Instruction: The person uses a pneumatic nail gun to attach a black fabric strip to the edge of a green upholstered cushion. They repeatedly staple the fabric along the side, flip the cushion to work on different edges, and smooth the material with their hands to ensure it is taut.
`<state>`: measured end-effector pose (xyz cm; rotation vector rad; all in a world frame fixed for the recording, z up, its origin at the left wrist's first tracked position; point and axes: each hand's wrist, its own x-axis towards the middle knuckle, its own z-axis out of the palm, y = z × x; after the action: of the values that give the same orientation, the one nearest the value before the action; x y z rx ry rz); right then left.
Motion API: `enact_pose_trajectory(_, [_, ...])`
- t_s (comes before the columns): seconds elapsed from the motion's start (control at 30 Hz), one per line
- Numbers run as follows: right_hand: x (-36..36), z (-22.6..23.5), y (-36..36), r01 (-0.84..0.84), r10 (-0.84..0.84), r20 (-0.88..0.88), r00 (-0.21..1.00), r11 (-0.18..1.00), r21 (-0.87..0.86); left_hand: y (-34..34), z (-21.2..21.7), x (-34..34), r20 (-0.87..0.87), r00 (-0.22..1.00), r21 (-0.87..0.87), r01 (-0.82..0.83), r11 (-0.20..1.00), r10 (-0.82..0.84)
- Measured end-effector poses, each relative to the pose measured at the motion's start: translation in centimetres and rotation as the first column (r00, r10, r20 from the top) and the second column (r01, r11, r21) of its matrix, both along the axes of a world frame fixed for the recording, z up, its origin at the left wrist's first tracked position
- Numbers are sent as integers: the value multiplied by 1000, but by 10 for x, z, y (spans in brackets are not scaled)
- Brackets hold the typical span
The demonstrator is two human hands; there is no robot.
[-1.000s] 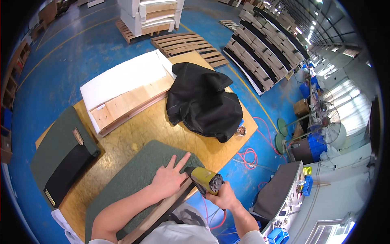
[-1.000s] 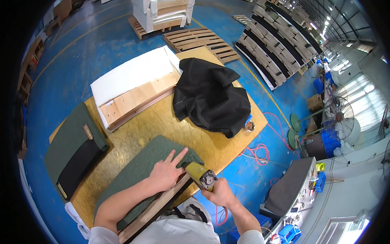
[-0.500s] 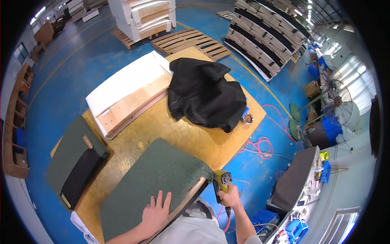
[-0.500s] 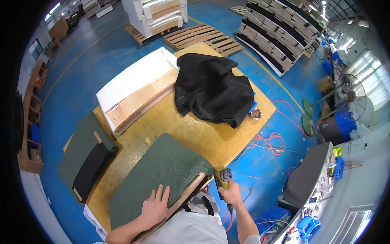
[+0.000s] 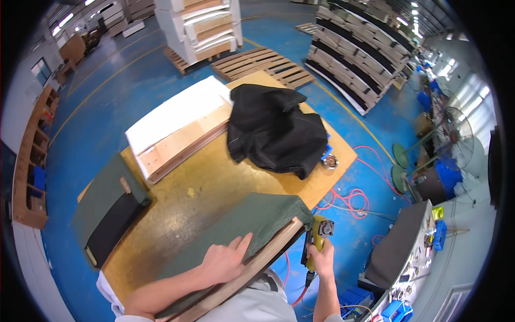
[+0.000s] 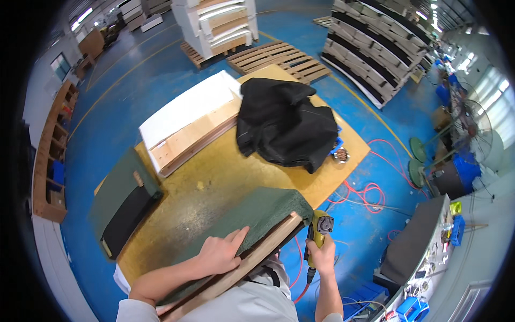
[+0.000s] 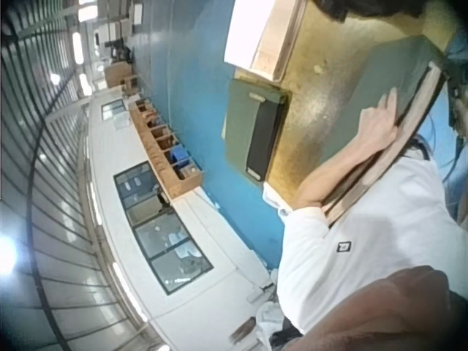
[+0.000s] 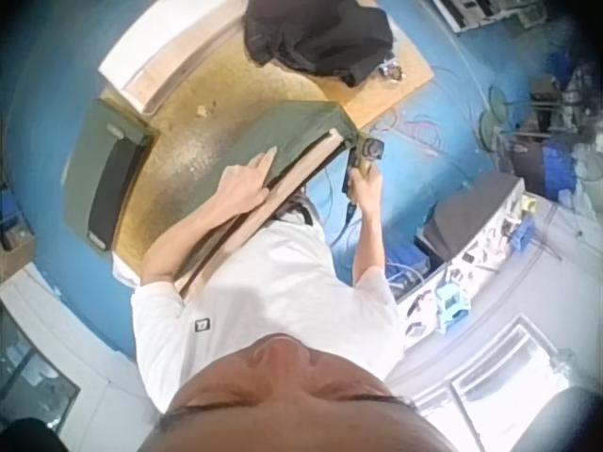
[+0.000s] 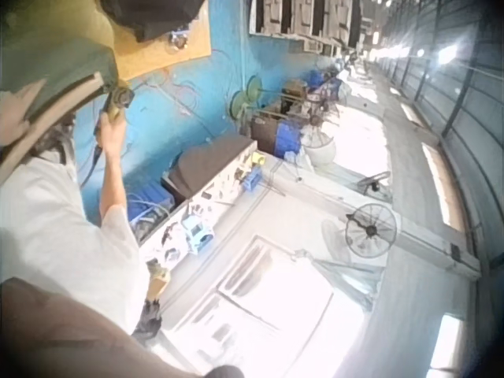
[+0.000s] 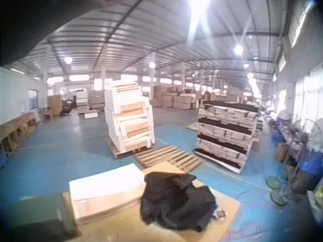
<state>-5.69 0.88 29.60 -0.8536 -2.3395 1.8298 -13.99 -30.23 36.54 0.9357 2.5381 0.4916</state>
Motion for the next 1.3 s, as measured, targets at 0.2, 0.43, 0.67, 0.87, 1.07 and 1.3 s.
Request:
enact_pose_trajectory(0.2, [1,9,-1,31,-34,29,999,994,103,-35,-70,-86,594,792,389,-129,912,-141])
enact_pose_trajectory(0.43, [-19,21,-12,-24,4,77,997,965,262,44,-120,-84,499,854,584,-203,786,-150])
enact_pose_trajectory(0.67, [-34,21,-29,-48,32,56,998,947,319,46,-31,-48,162,987,131,2,991,-24])
enact_pose_trajectory(0.87, [-24,36,-12,-152,97,167,981,921,359,39,-36,-46,22,1000,125,-7,992,5])
enact_pose_trajectory(1.07, [-40,79,-23,-342,323,125,938,921,185,33,-41,-47,-1,999,195,35,980,-35])
enact_pose_trajectory(1.3, [-55,76,-21,-492,454,198,869,833,251,31,-37,-49,53,998,232,21,973,-35])
